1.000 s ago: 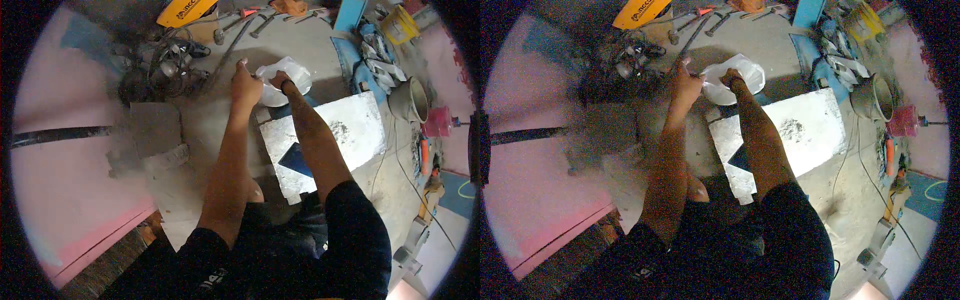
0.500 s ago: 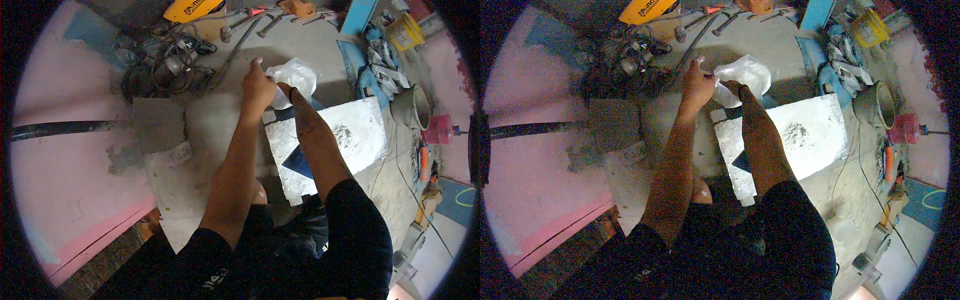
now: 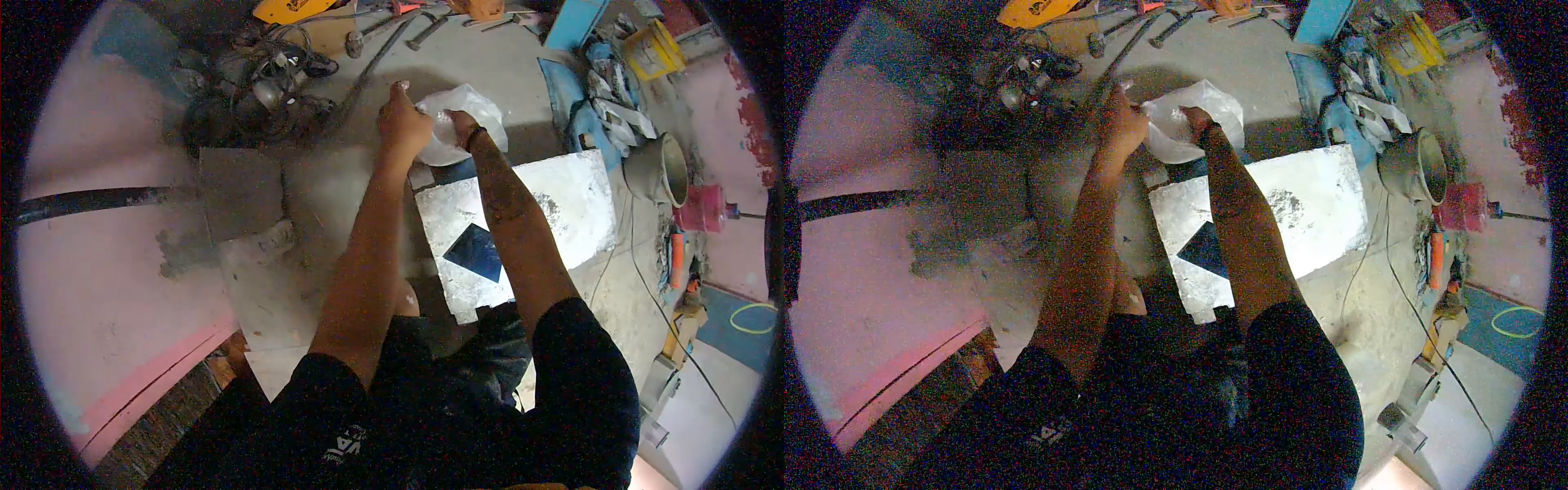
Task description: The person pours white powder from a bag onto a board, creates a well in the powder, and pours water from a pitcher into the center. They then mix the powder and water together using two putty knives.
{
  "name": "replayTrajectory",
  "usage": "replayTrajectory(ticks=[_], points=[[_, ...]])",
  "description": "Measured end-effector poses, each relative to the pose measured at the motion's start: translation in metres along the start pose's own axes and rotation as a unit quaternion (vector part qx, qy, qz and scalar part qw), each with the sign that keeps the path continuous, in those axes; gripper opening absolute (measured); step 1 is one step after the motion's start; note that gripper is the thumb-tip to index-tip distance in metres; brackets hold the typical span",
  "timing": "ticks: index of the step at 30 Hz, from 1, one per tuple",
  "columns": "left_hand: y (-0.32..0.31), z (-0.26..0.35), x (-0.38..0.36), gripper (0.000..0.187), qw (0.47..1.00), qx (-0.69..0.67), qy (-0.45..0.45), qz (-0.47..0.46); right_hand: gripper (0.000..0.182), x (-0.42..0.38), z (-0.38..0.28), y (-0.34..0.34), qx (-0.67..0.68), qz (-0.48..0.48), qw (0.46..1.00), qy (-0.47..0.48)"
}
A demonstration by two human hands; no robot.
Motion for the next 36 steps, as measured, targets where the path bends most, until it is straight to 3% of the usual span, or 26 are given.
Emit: replayTrajectory(ticks=[3, 4, 6, 7, 11, 13, 15, 16, 17, 18, 19, 21, 23, 24, 25, 27, 28, 30, 31, 33, 34, 36], points=[[0.015, 0.01, -0.001, 0.047, 0.999, -0.017, 0.041, -0.016, 0.069, -0.042, -0.074, 0.008, -0.214, 0.05, 0.974, -0.05], [0.016, 0.008, -0.002, 0.047, 0.999, -0.017, 0.043, -0.017, 0.069, -0.046, -0.07, 0.01, -0.026, 0.05, 0.984, -0.17], [0.017, 0.007, -0.001, 0.046, 1.0, -0.012, 0.023, -0.006, 0.069, -0.059, -0.06, 0.008, 0.163, 0.049, 0.944, -0.281], [0.017, 0.006, -0.001, 0.046, 1.0, -0.012, 0.022, -0.007, 0.061, -0.063, -0.062, 0.004, 0.231, 0.053, 0.93, -0.281], [0.013, 0.002, -0.002, 0.046, 0.999, -0.003, 0.034, -0.016, 0.034, -0.035, -0.04, 0.002, 0.365, 0.042, 0.921, -0.129], [0.008, -0.001, -0.003, 0.046, 0.999, -0.006, 0.039, -0.014, 0.028, -0.008, -0.022, 0.013, 0.124, 0.091, 0.98, 0.128], [0.009, 0.002, 0.002, 0.045, 0.999, 0.037, -0.006, 0.031, 0.027, -0.063, -0.089, 0.023, 0.097, 0.075, 0.984, 0.125], [-0.006, -0.017, 0.008, 0.043, 0.996, 0.028, -0.011, 0.079, 0.028, -0.092, -0.11, 0.023, 0.397, 0.017, 0.918, -0.013], [-0.011, -0.021, 0.011, 0.044, 0.997, 0.011, -0.006, 0.072, 0.029, -0.118, -0.12, 0.013, 0.653, -0.033, 0.742, -0.148], [-0.015, -0.027, 0.016, 0.044, 0.998, -0.006, 0.0, 0.066, 0.029, -0.134, -0.124, 0.02, 0.63, -0.025, 0.763, -0.139], [-0.04, -0.062, 0.035, 0.044, 0.99, 0.073, -0.093, 0.075, 0.03, -0.151, -0.123, 0.027, 0.605, -0.016, 0.785, -0.132], [-0.061, -0.064, 0.034, 0.044, 0.969, 0.139, -0.185, 0.083, 0.03, -0.186, -0.109, 0.044, 0.626, 0.004, 0.766, -0.146], [-0.016, -0.023, 0.018, 0.045, 1.0, 0.018, 0.021, 0.0, 0.033, -0.225, -0.095, 0.066, 0.53, -0.01, 0.844, -0.081], [-0.019, -0.022, 0.018, 0.045, 1.0, 0.011, 0.023, -0.005, 0.034, -0.247, -0.103, 0.064, 0.69, -0.135, 0.708, -0.073], [-0.017, -0.019, 0.018, 0.045, 1.0, 0.019, -0.004, 0.007, 0.035, -0.272, -0.082, 0.079, 0.615, 0.038, 0.775, -0.14], [-0.016, -0.019, 0.019, 0.045, 0.999, 0.023, -0.029, 0.02, 0.033, -0.318, -0.064, 0.097, 0.611, 0.027, 0.777, -0.147], [-0.016, -0.019, 0.019, 0.046, 0.999, 0.032, -0.034, 0.022, 0.031, -0.342, -0.066, 0.104, 0.507, 0.096, 0.845, -0.138], [-0.013, -0.017, 0.019, 0.047, 0.998, 0.04, -0.037, 0.025, 0.029, -0.372, -0.044, 0.116, 0.51, 0.189, 0.807, -0.231], [-0.013, -0.016, 0.019, 0.048, 0.998, 0.053, -0.023, 0.018, 0.029, -0.377, -0.039, 0.117, 0.509, 0.19, 0.807, -0.231], [-0.013, -0.017, 0.019, 0.049, 0.997, 0.079, 0.006, 0.005, 0.033, -0.392, -0.026, 0.129, 0.287, 0.251, 0.884, -0.272], [-0.014, -0.017, 0.019, 0.049, 0.997, 0.078, 0.006, 0.006, 0.031, -0.383, -0.002, 0.138, 0.123, 0.226, 0.931, -0.261], [-0.017, -0.014, 0.019, 0.048, 0.998, 0.064, -0.019, 0.011, 0.03, -0.373, -0.014, 0.132, -0.164, 0.18, 0.955, -0.172]])
Point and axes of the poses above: each hand's wrist, its own x-axis towards the middle knuckle, its own y-axis out of the back of the hand, z = x × y, the point moved 6 cm from there along x, towards the middle knuckle, and after that the axes turned 7 degrees about -y, right-handed, at the moved point
